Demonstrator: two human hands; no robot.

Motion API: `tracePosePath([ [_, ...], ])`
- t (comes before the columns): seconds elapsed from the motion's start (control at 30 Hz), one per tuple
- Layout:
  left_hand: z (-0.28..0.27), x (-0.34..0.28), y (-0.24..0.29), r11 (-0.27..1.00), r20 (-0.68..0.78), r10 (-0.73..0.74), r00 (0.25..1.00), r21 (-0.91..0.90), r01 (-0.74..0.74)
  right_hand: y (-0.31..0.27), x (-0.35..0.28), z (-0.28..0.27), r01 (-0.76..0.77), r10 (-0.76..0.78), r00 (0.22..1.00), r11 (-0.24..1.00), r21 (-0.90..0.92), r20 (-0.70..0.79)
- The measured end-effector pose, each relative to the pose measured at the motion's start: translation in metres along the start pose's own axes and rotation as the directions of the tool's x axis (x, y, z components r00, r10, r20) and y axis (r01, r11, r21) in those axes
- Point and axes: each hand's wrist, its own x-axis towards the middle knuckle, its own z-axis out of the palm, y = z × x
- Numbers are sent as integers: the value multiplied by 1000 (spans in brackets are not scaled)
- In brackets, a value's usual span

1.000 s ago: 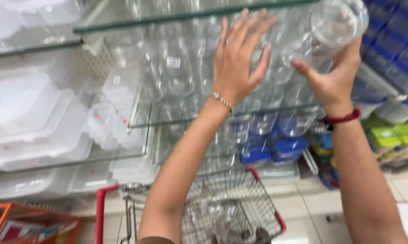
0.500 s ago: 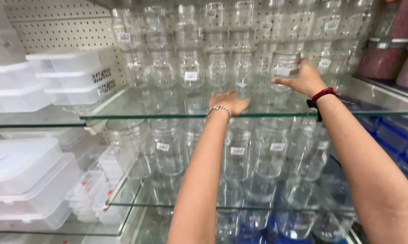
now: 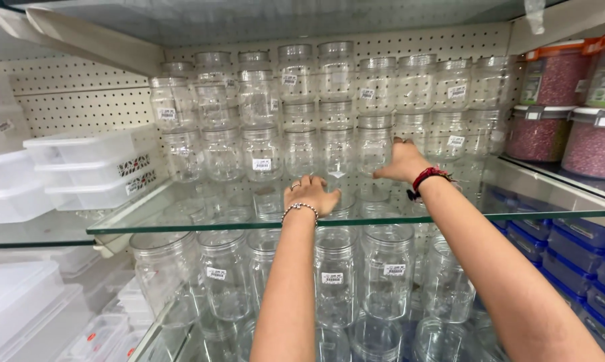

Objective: Picking up glass jars, inspecting them, and placing them into a shopping cart in a convenience store.

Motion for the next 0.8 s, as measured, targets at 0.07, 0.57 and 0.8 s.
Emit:
tracePosePath([
  [0.07,2,1,-1,1000,-2,8,1000,-2,-8,-3,-7,-6,-51,51,997,999,4,50],
  [0.57,2,-8,-6,983,-192,71,979,-153,-101,-29,-33,-37,-209,211,973,977,-34,94],
  [0.8,3,-28,0,954,-460,51,887,-240,-179,-41,-72,-33,-135,157,980,975,-174,121],
])
